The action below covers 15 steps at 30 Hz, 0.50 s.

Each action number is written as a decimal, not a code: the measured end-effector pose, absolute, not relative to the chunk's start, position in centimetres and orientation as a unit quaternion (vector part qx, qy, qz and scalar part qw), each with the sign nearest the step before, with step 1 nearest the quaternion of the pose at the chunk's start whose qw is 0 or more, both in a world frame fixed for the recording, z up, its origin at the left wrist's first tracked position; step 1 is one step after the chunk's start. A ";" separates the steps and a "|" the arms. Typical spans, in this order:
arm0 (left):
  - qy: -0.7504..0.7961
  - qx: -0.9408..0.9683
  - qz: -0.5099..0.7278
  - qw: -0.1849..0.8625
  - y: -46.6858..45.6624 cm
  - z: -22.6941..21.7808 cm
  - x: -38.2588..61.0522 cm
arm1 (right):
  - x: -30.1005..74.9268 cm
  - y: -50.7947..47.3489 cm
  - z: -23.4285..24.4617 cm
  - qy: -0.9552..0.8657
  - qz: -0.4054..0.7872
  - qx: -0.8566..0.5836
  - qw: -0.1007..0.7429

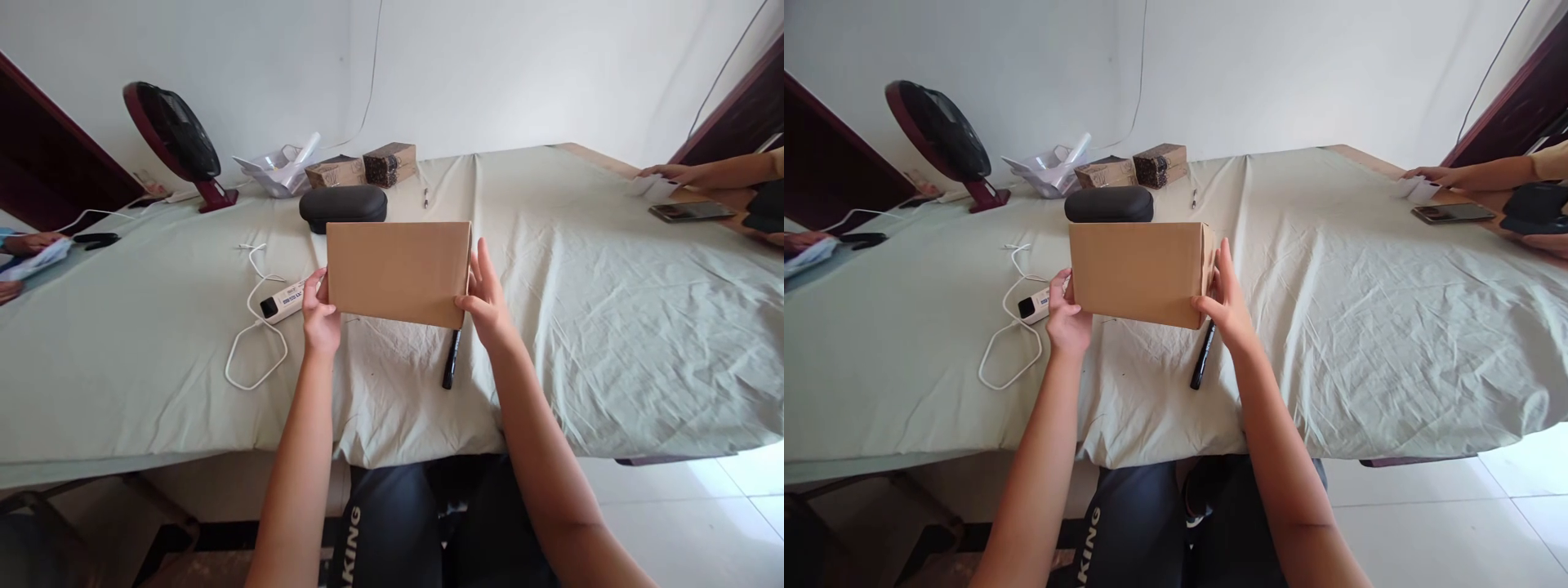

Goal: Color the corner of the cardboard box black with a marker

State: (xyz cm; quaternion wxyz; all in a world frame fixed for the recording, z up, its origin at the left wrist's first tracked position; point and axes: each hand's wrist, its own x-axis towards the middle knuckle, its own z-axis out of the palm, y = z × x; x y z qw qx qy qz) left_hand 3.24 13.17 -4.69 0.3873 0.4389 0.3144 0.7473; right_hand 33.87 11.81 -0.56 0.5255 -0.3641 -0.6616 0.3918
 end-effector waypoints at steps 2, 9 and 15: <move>0.332 0.430 0.750 0.378 13.5 -5.0 2.9 | 34.4 11.3 0.2 -0.692 0.387 -0.354 0.496; 0.314 0.429 0.736 0.420 13.8 -6.4 2.7 | 34.9 9.4 2.5 -0.796 0.310 -0.333 0.399; 0.315 0.449 0.735 0.399 12.9 -5.3 3.9 | 35.2 9.9 1.9 -0.724 0.404 -0.365 0.424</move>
